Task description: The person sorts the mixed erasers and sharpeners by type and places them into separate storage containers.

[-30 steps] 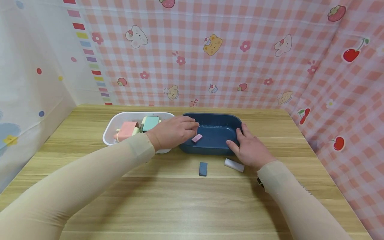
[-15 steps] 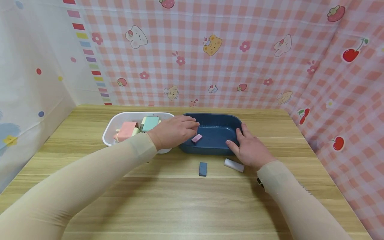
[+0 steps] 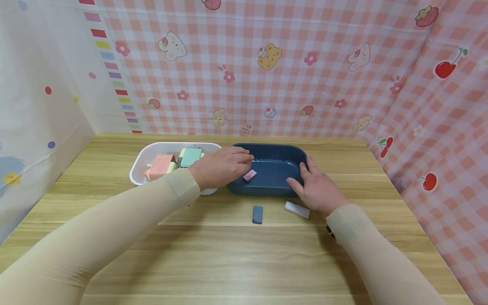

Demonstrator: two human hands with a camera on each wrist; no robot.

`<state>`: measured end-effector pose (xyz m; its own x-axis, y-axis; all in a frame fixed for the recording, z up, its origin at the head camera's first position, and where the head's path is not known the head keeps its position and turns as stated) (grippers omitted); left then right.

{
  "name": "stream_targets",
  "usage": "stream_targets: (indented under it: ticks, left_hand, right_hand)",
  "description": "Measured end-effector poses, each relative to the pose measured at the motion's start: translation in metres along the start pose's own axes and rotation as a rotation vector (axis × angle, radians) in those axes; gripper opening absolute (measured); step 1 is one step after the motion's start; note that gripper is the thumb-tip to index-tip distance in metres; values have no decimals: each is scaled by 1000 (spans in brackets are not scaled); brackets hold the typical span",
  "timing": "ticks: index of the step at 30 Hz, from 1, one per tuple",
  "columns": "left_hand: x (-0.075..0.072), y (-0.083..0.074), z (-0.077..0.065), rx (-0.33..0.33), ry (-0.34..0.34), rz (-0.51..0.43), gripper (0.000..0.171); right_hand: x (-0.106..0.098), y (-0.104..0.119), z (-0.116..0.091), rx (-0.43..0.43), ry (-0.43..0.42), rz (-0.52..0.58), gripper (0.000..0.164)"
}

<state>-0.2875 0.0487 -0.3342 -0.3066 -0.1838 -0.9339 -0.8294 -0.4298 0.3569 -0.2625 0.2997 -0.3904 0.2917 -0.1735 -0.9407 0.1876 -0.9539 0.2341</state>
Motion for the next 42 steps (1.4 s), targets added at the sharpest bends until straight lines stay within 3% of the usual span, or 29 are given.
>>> stream_targets:
  ticks: [24,31,42]
  left_hand:
    - [2,-2,5,-12,36,-5,31]
    - [2,-2,5,3,10,-72,24]
    - [2,-5,2,26,-42,-54,27]
  right_hand:
    - [-1,0,0,0,2,2,97]
    - [0,0,0,0,-1,9,97]
    - [1,0,1,5,-9,12,92]
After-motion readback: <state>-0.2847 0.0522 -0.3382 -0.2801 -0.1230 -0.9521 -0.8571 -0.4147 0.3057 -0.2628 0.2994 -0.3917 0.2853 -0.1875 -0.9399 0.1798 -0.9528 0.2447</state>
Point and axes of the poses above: each hand's wrist, its own z-axis towards the middle knuckle, its own x-axis out of the palm, y = z × x, the point moved 5 cm from there along z, towards the middle knuckle, and after that the axes turned 6 degrees about y, right-handed, at the moved point
